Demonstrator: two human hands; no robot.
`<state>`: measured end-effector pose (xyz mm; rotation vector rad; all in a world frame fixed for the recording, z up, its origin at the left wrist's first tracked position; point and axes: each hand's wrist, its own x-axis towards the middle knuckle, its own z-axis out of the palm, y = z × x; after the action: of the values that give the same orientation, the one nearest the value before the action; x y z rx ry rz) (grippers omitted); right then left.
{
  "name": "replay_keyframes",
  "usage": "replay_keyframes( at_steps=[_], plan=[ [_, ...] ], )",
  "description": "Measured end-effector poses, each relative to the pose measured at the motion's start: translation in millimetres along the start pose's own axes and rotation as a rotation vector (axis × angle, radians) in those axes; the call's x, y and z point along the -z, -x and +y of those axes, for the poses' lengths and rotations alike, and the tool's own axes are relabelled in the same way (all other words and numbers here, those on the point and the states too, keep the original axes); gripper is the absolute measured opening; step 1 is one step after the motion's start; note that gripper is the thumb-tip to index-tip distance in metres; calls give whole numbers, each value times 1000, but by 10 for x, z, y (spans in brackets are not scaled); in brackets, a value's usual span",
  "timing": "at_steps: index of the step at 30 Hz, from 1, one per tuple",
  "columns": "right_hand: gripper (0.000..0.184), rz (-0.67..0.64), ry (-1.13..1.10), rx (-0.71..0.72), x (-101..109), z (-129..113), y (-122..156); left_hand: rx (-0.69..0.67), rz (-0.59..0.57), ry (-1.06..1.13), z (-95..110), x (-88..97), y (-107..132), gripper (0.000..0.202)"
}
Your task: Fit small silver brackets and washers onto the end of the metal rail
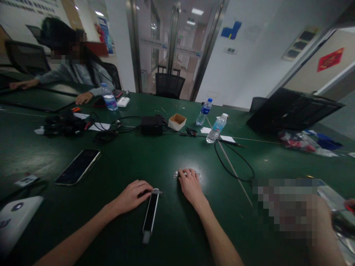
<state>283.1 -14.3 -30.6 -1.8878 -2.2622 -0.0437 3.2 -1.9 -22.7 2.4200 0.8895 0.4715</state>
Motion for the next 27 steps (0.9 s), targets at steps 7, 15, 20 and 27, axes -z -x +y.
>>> replay_keyframes(
  at_steps=[7,15,20,27],
  plan=[
    [25,-79,-28,-10,107,-16,-38,15,-10,5,11,3,-2,20],
    [22,-5,-167,0,105,-25,-43,3,0,-1,18,14,0,21],
    [21,31,-289,15,94,-22,-31,10,-8,5,19,14,13,20],
    [21,4,-513,22,80,-80,-4,-3,-4,7,9,3,6,19]
  ],
)
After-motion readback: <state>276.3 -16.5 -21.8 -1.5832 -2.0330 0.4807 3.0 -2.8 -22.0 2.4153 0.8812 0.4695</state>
